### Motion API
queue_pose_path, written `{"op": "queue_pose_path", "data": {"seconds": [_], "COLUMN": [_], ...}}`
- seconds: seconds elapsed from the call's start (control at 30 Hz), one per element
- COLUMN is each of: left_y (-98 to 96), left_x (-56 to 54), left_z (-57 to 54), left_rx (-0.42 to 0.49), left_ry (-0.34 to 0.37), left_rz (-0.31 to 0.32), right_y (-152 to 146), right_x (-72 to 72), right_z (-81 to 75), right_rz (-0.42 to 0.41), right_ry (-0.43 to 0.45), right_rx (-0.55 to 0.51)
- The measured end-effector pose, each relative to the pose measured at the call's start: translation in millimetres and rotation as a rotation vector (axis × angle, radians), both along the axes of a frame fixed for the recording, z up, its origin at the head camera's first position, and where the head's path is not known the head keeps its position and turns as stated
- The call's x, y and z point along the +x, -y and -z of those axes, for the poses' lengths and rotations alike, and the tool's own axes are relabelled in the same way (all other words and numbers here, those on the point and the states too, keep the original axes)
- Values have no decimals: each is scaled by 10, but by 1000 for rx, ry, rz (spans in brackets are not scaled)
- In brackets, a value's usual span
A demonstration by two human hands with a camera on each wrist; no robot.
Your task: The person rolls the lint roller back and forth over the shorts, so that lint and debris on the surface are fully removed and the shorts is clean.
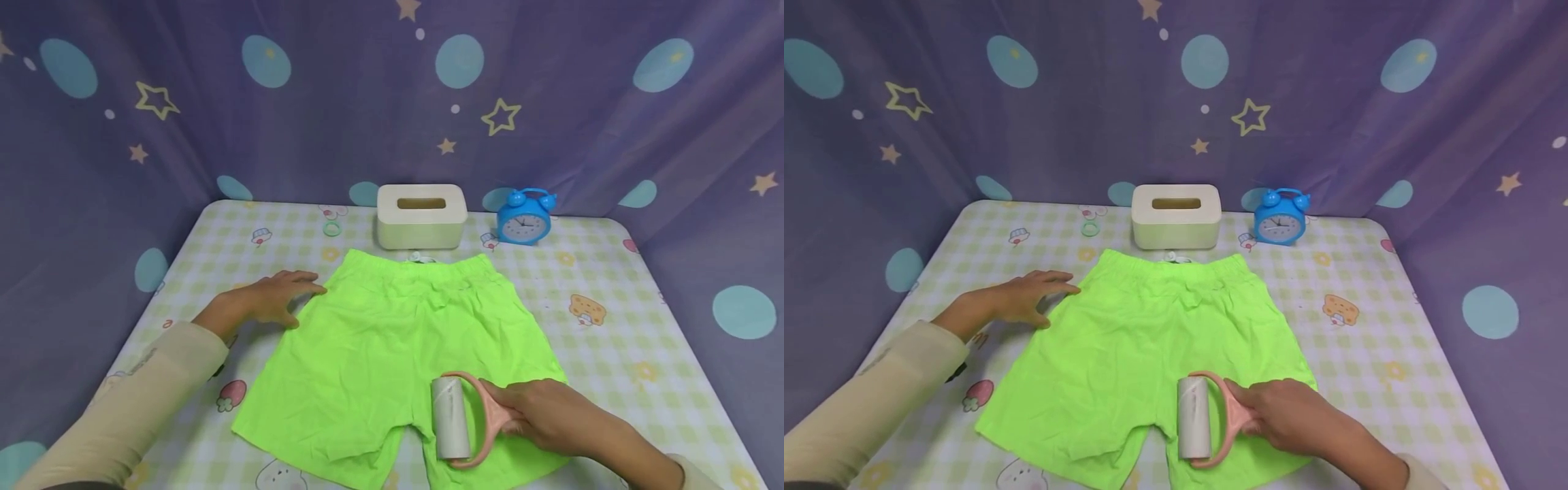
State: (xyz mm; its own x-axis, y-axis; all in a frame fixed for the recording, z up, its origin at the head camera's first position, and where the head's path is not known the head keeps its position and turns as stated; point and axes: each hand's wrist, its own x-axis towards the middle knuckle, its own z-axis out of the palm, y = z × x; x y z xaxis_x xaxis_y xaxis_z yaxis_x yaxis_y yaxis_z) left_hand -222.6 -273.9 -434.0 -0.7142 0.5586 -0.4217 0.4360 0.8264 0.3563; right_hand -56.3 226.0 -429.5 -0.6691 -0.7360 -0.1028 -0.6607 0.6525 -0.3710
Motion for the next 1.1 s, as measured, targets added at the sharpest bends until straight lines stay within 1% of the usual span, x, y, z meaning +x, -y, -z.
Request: {"op": "queue_pose_path", "data": {"seconds": [0.2,0.37,0.47,0.6,0.73,0.8,0.87,0.97,1.1], "left_y": [1,-5,-6,-11,-18,-25,-29,-30,-31], "left_x": [11,20,20,19,24,20,19,19,27], "left_z": [-9,-30,-26,-14,-11,-11,-17,-23,-30], "left_rx": [4,1,6,12,3,-2,-6,-10,-7], "left_ry": [-3,-6,-10,-5,0,-4,-6,-9,-12], "left_rz": [1,3,11,2,-9,-3,0,4,5], "right_y": [208,411,568,805,1021,1122,1232,1415,1677], "right_x": [-16,-11,9,52,93,116,146,182,190], "right_z": [-4,-55,-83,-97,-69,-45,-25,4,35], "right_rz": [-30,-31,-36,-35,-35,-41,-45,-34,-25], "right_ry": [-17,-7,-33,-66,-60,-82,-125,-172,-178], "right_rx": [-1,41,63,72,66,66,76,100,125]}}
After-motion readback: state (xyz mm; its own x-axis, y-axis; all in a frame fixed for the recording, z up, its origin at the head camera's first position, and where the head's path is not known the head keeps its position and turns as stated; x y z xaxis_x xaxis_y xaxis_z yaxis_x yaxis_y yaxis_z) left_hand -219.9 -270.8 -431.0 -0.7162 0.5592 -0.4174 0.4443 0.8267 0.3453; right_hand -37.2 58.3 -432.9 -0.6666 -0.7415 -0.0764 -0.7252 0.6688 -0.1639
